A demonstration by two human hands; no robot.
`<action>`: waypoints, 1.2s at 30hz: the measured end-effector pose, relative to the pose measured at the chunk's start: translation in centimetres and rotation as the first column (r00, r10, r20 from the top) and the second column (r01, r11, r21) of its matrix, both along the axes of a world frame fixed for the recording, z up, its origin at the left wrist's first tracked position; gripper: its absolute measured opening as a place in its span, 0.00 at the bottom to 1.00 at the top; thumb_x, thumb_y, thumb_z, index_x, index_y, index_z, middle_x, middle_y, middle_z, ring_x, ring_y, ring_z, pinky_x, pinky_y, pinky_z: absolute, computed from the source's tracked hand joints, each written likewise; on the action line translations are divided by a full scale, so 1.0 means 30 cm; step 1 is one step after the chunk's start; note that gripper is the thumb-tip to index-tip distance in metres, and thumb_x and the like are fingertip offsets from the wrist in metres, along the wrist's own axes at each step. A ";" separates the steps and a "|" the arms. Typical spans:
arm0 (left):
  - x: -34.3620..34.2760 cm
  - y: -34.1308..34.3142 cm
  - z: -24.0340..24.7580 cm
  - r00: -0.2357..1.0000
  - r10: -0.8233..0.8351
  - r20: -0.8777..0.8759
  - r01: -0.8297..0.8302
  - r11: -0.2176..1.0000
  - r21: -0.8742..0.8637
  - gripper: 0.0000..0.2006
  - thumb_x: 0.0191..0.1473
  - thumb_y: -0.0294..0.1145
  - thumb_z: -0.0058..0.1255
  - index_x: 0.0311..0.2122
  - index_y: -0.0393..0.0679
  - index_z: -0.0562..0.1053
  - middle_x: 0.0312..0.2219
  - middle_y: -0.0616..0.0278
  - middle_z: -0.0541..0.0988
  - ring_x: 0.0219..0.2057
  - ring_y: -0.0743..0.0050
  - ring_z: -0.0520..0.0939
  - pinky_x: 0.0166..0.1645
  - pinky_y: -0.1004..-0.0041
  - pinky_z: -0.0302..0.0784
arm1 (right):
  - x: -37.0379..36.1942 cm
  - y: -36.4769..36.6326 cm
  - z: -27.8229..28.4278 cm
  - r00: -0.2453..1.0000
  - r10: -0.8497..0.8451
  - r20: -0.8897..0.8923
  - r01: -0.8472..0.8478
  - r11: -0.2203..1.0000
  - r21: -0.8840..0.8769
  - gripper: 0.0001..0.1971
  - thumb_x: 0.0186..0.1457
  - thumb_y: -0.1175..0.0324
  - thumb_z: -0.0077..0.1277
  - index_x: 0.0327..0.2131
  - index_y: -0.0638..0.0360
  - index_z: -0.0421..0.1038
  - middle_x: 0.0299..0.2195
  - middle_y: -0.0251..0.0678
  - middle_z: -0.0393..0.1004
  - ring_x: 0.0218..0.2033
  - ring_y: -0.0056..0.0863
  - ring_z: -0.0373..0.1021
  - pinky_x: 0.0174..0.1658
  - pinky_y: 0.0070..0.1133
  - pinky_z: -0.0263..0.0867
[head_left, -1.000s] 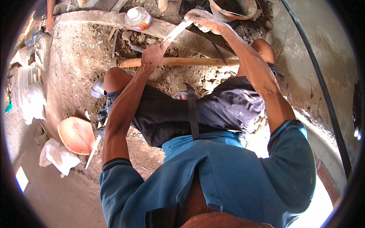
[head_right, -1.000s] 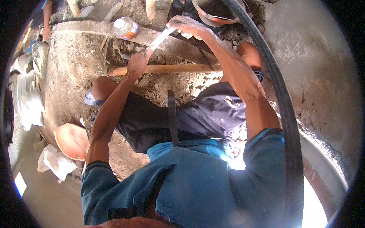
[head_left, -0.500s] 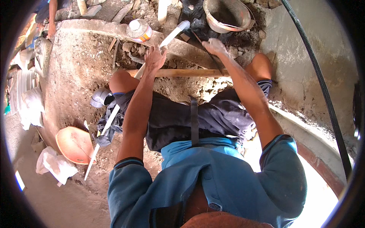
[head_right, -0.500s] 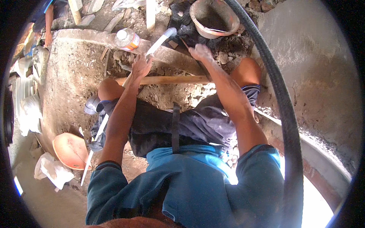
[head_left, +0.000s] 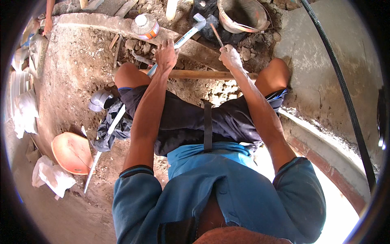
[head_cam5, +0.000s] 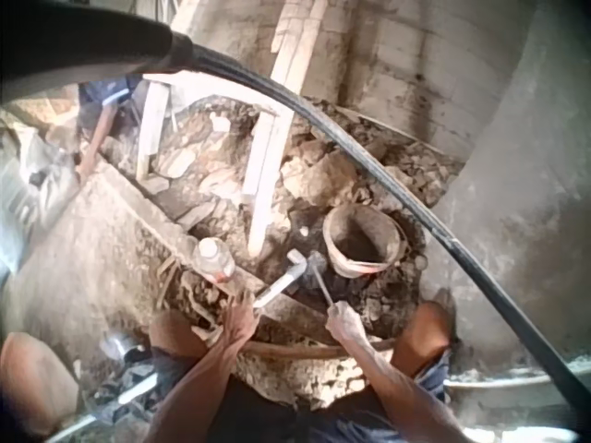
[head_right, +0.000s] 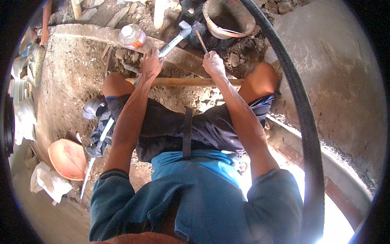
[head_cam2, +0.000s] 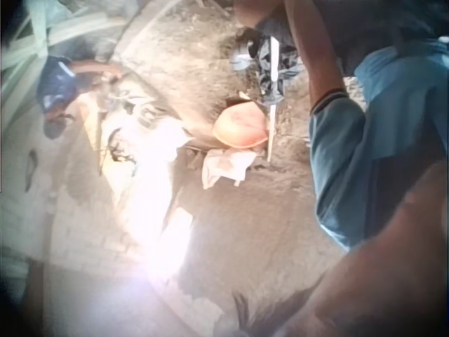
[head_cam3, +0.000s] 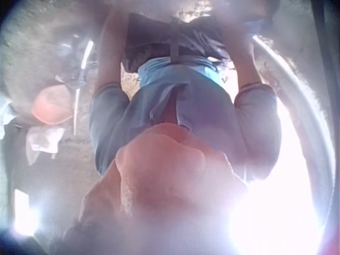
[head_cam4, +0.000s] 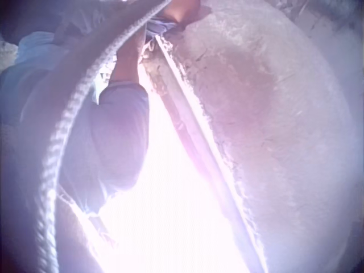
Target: The person cuts a PVC pipe using a hacksaw blade, applies glue from a bottle to a pipe end and a fitting, and joins the pieces together.
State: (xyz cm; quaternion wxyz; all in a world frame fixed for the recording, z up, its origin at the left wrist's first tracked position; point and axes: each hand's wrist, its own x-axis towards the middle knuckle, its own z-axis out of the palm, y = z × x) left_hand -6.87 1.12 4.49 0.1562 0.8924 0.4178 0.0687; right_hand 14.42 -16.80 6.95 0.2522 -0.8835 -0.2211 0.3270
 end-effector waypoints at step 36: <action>0.198 0.030 -0.093 0.977 -0.189 0.097 0.160 0.955 0.250 0.17 0.62 0.49 0.49 0.44 0.45 0.75 0.50 0.59 0.80 0.65 0.58 0.68 0.70 0.39 0.45 | -0.028 0.146 0.107 0.709 0.538 0.456 -0.495 0.840 -0.221 0.10 0.64 0.66 0.46 0.43 0.61 0.68 0.35 0.48 0.82 0.35 0.53 0.79 0.38 0.43 0.77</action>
